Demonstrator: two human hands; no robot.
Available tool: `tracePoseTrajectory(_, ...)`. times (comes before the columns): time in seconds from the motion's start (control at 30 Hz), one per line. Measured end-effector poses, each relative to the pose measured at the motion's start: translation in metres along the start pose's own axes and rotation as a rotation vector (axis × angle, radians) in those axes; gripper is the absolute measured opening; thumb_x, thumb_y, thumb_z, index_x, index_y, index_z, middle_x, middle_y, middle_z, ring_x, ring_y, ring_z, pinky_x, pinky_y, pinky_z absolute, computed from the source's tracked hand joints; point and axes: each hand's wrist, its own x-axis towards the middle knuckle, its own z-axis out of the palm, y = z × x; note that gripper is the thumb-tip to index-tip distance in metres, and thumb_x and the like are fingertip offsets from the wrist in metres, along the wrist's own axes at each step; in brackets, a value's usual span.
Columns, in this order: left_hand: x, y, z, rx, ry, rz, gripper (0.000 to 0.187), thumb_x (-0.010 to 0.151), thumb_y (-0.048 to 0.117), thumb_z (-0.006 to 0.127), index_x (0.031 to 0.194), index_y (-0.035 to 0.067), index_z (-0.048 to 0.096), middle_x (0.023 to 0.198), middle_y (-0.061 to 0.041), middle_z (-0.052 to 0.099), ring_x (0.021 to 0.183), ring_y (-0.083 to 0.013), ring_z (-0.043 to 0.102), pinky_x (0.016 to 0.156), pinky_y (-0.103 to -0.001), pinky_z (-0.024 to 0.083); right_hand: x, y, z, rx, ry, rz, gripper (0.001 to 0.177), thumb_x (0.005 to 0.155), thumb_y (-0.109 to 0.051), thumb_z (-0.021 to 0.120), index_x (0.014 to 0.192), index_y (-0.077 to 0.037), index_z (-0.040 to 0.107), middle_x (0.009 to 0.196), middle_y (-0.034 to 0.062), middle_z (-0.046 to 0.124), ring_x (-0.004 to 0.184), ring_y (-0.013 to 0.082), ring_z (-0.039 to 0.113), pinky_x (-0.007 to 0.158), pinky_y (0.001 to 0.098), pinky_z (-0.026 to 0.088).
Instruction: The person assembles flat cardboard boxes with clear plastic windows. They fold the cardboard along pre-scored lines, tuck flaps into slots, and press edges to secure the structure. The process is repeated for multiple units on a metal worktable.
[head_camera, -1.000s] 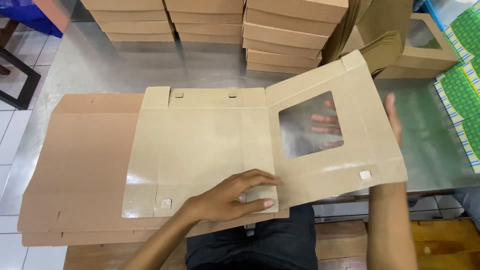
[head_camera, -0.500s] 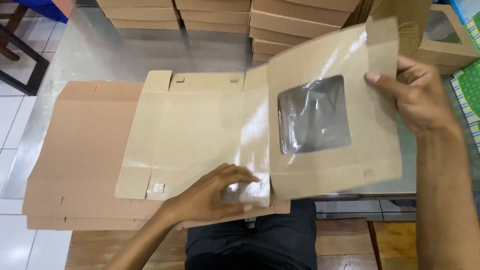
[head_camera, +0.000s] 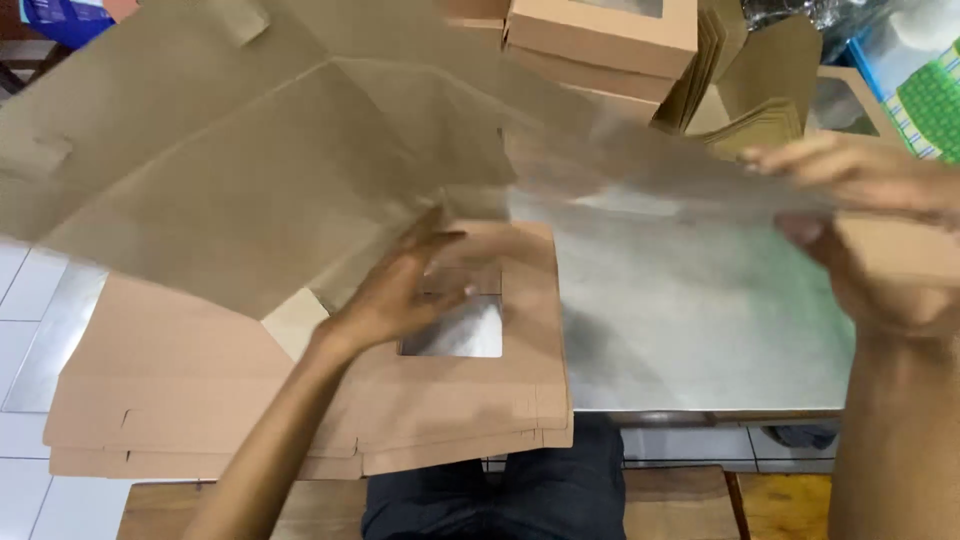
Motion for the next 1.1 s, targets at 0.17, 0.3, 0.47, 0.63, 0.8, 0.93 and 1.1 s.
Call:
tracePoseTrajectory(0.17,-0.026,-0.034,-0.039,-0.001,0.006,-0.28,0.071,0.088,0.039,0.074,0.146,0.007,0.049,0.168,-0.021,-0.004,0.156,-0.0288,-0.001,0.119,-0.035,0.02,-0.047,0.009,0.011,0.09,-0.041,0.091,0.028,0.093,-0.027,0.058,0.114,-0.008,0.063,0.124,0.0152,0.068,0.137,0.0388,0.065,0.137,0.0574,0.052)
tracePoseTrajectory(0.3,-0.107,-0.152,-0.059,-0.038,0.098,-0.574,0.068,0.093,0.043,0.056,0.152,0.017,0.037,0.168,-0.008,0.004,0.155,-0.021,0.004,0.121,-0.032,0.015,-0.077,0.024,0.041,0.199,0.226,0.27,0.02,0.099,-0.032,0.06,0.098,-0.013,0.065,0.131,0.0188,0.064,0.145,0.0364,0.059,0.142,0.0556,0.045)
tracePoseTrajectory(0.47,-0.22,-0.297,-0.081,-0.083,0.195,-0.936,0.065,0.099,0.049,0.033,0.159,0.028,0.022,0.168,0.008,0.013,0.154,-0.0112,0.01,0.124,-0.029,0.01,-0.106,0.037,0.087,0.189,0.234,0.419,0.021,0.078,-0.018,0.075,0.098,-0.02,0.067,0.154,0.0152,0.054,0.153,0.0329,0.048,0.14,0.0595,0.032)
tracePoseTrajectory(0.63,-0.115,-0.086,-0.138,0.175,0.253,-0.847,0.052,0.083,0.013,0.06,0.135,0.011,0.063,0.138,-0.008,0.064,0.13,-0.0263,0.054,0.107,-0.039,0.041,-0.15,0.032,0.121,0.158,0.345,0.561,0.008,0.087,-0.015,0.071,0.093,-0.009,0.07,0.155,0.0247,0.049,0.151,0.0365,0.046,0.129,0.0481,0.038)
tracePoseTrajectory(0.8,-0.128,-0.093,-0.128,0.275,0.327,-0.628,0.041,0.098,0.018,0.061,0.136,0.003,0.061,0.137,-0.015,0.063,0.124,-0.0326,0.057,0.101,-0.044,0.043,-0.146,0.013,0.134,0.121,0.355,0.82,0.046,0.085,-0.001,0.065,0.13,-0.007,0.055,0.162,0.0172,0.04,0.144,0.0294,0.046,0.119,0.0413,0.037)
tracePoseTrajectory(0.93,-0.104,-0.086,-0.056,0.185,0.1,-0.118,0.069,0.075,0.013,0.084,0.139,0.005,0.058,0.145,-0.017,0.057,0.137,-0.0338,0.051,0.116,-0.044,0.038,-0.11,0.004,0.143,0.291,0.656,1.232,0.069,0.097,-0.021,0.053,0.159,-0.008,0.027,0.162,0.0077,0.036,0.136,0.0164,0.045,0.105,0.0293,0.038)
tracePoseTrajectory(1.1,-0.047,0.012,-0.002,0.164,-0.256,-0.092,0.059,0.088,0.032,0.07,0.14,0.009,0.055,0.147,-0.021,0.05,0.144,-0.0414,0.037,0.116,-0.069,0.02,-0.08,-0.01,0.169,0.618,0.636,1.248,0.063,0.097,-0.048,0.036,0.151,-0.015,0.041,0.153,0.0143,0.05,0.133,0.0375,0.053,0.101,0.0517,0.047)
